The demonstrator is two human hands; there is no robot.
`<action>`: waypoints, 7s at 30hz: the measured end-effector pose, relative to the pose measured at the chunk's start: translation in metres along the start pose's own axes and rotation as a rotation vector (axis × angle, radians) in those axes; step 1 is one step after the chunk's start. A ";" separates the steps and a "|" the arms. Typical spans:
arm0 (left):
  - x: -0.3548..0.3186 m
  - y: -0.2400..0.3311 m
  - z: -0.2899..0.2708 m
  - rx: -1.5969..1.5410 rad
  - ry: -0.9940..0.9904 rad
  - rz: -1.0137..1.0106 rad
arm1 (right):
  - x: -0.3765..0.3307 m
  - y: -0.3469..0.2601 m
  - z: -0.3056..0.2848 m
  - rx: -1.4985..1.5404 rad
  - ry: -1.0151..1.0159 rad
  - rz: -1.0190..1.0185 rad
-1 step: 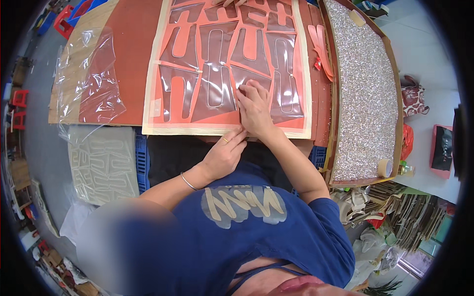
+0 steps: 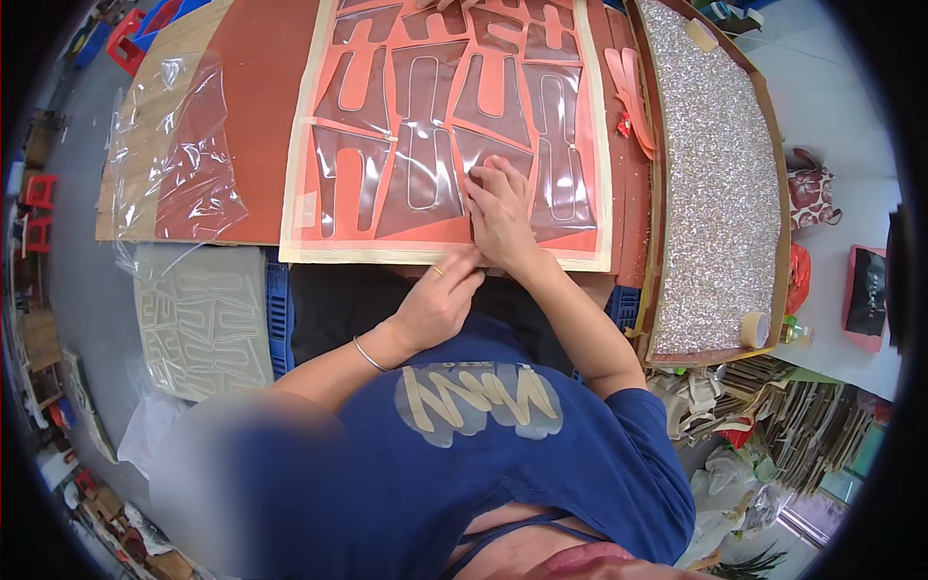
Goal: Applying protective film and tape to pre-cut shoe material pieces on a template.
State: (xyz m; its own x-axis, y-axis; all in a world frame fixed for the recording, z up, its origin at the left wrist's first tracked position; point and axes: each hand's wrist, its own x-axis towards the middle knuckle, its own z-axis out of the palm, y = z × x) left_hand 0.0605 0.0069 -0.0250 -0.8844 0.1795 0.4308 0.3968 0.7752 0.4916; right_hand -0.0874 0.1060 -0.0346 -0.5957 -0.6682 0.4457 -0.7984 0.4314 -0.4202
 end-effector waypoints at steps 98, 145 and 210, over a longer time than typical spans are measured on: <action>0.049 -0.129 -0.094 0.199 0.046 -0.454 | 0.051 0.024 0.001 -0.338 -0.362 -0.097; -0.058 -0.051 -0.083 0.429 -0.140 -0.380 | -0.064 0.062 -0.149 -0.385 -0.075 0.021; 0.130 -0.011 0.037 -1.073 -0.214 -0.741 | 0.046 0.135 -0.120 1.006 0.031 0.663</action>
State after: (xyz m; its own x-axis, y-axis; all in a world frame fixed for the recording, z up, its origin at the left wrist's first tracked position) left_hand -0.0684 0.0444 -0.0025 -0.9567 0.0918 -0.2762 -0.2856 -0.1130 0.9517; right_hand -0.2335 0.2063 0.0245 -0.8769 -0.4745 -0.0767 0.0817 0.0103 -0.9966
